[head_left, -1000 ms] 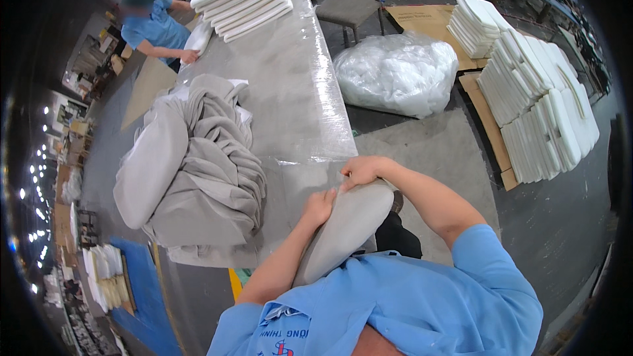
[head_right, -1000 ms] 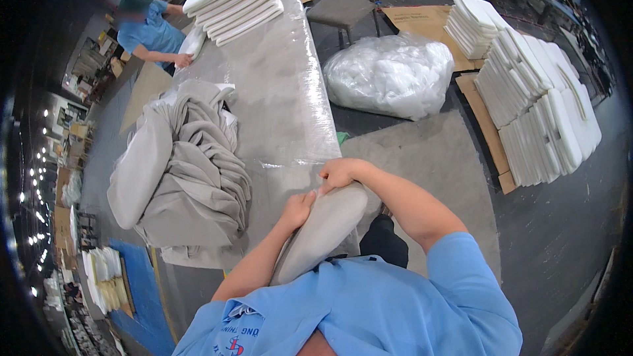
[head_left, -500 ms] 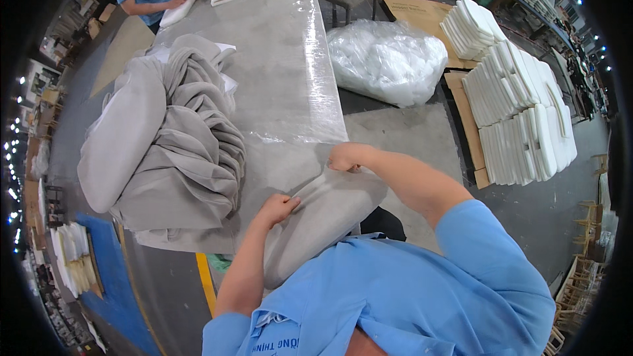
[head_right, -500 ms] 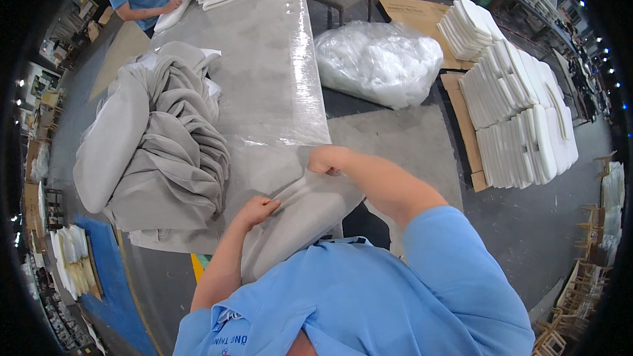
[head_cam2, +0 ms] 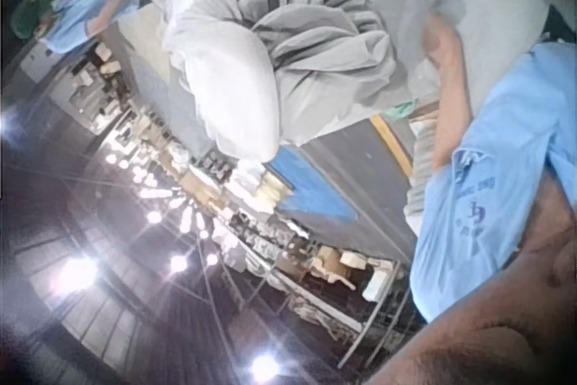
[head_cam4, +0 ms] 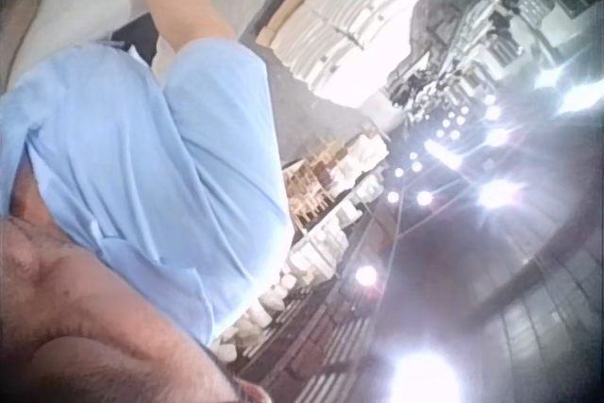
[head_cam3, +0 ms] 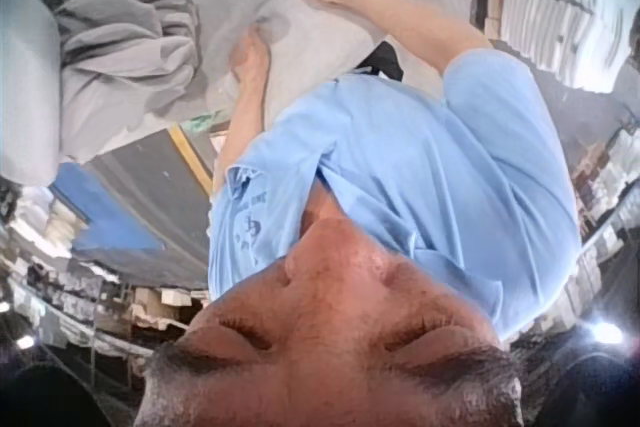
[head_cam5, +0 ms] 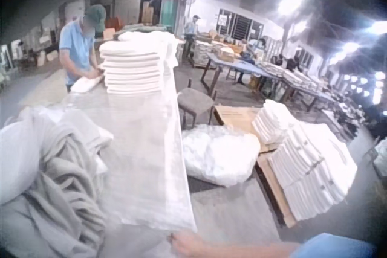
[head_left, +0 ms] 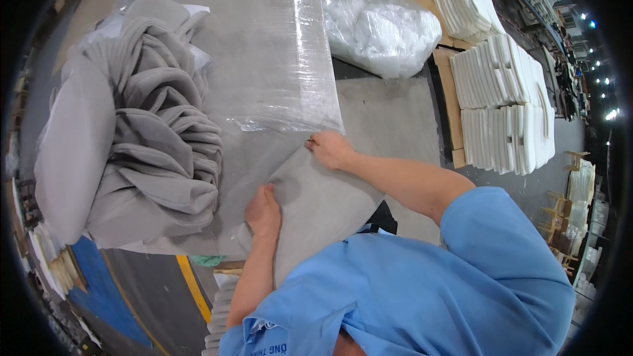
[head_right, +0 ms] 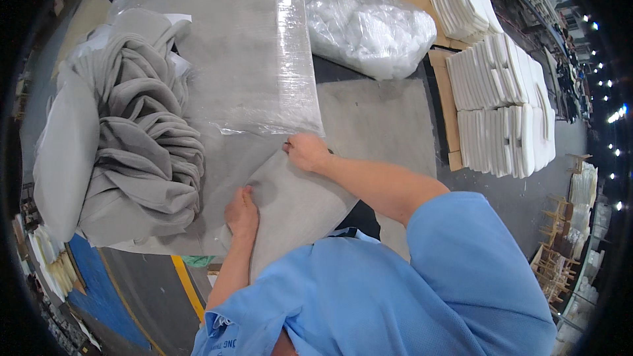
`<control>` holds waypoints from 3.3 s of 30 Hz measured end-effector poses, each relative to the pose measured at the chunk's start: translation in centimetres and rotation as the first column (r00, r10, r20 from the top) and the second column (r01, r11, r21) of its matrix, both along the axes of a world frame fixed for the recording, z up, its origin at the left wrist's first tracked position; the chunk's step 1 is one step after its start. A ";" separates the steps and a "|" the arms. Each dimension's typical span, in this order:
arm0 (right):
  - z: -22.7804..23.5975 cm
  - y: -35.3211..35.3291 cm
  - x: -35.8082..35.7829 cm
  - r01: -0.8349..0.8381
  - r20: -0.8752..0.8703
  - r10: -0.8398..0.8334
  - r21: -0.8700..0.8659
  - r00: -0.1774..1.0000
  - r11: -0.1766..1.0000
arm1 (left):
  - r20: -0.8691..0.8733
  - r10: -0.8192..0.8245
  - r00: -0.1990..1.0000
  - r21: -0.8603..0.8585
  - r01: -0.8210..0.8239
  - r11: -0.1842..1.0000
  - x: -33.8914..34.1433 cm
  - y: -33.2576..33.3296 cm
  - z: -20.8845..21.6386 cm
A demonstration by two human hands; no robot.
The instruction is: The person inserts white foam cushions into gray fabric covers one at a time, smoothing the fabric and stacking the finished cushions on a nearby pallet. The person repeats this process for multiple cushions throughout the clip.
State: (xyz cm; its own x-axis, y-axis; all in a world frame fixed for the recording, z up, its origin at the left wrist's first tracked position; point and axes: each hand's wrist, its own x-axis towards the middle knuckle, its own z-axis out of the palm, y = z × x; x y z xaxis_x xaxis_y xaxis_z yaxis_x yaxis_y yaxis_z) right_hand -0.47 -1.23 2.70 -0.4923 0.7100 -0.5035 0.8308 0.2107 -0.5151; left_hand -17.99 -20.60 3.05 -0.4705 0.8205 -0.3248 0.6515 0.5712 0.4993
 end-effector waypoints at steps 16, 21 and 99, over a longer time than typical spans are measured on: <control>0.2 0.1 -0.4 -0.052 -0.180 0.063 0.066 0.982 0.996 | 0.028 -0.100 0.995 -0.150 0.103 0.983 -5.2 -7.1 1.8; -1.0 -0.8 0.0 -0.021 -0.214 0.043 0.105 0.976 0.994 | -0.042 0.140 0.989 -0.051 -0.142 0.989 -3.2 -8.6 0.8; 1.3 -5.7 -3.8 -0.569 -0.140 0.591 0.172 0.794 0.804 | 0.013 -0.067 0.998 0.080 0.066 0.995 -2.7 -7.3 -1.7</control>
State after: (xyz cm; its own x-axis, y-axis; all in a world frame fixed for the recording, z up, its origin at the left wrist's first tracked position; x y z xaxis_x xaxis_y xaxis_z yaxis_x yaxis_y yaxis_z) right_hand -4.31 -6.97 4.02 -0.9027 0.3087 -0.2999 0.4295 0.6902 -0.5824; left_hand -20.71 -27.93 1.32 -0.4096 0.8733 -0.2638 0.6785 0.4849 0.5518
